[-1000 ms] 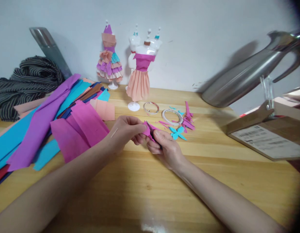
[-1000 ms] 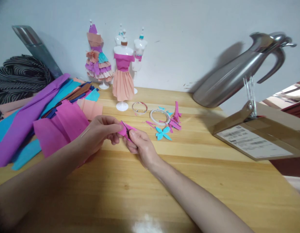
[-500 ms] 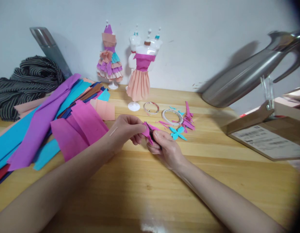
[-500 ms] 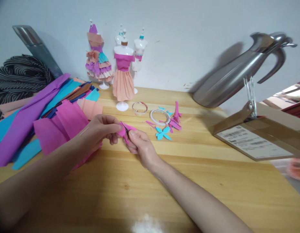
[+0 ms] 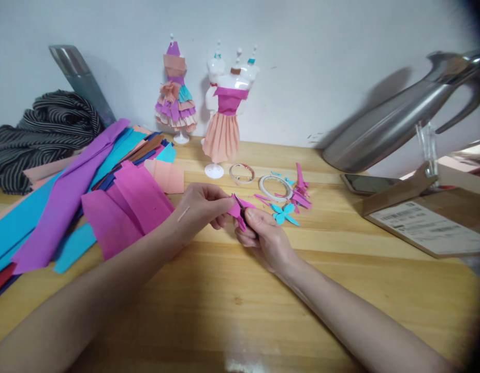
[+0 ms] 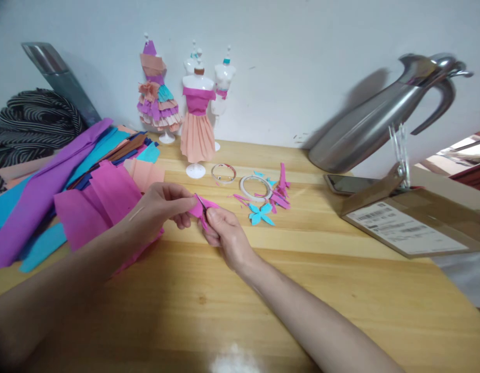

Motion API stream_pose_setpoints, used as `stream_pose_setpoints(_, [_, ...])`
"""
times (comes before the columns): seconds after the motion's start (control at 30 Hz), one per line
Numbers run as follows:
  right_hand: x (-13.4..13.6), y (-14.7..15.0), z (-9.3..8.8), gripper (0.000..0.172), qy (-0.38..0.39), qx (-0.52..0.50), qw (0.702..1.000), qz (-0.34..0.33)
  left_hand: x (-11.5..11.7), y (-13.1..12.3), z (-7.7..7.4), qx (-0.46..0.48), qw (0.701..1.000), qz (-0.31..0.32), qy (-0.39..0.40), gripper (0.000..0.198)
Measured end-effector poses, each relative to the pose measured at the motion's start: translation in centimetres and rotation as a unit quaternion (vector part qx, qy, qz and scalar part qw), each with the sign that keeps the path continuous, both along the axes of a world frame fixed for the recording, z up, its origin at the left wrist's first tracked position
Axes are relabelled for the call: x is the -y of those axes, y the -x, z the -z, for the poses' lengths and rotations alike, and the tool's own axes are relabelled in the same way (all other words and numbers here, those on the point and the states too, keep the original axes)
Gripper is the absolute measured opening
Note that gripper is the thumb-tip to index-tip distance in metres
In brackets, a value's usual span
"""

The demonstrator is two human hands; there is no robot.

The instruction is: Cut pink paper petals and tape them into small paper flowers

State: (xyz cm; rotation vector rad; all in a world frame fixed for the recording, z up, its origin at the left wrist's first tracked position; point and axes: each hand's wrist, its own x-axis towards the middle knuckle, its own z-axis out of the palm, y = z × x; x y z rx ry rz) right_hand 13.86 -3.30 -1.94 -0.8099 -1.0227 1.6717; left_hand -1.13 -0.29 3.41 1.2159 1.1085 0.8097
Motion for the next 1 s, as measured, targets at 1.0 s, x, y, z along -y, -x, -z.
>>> stream_pose_setpoints(1.0, [0.03,0.09,-0.13,0.048,-0.012,0.006,1.0,0.008,0.05,-0.04,0.82,0.066,0.997,0.024,0.038,0.011])
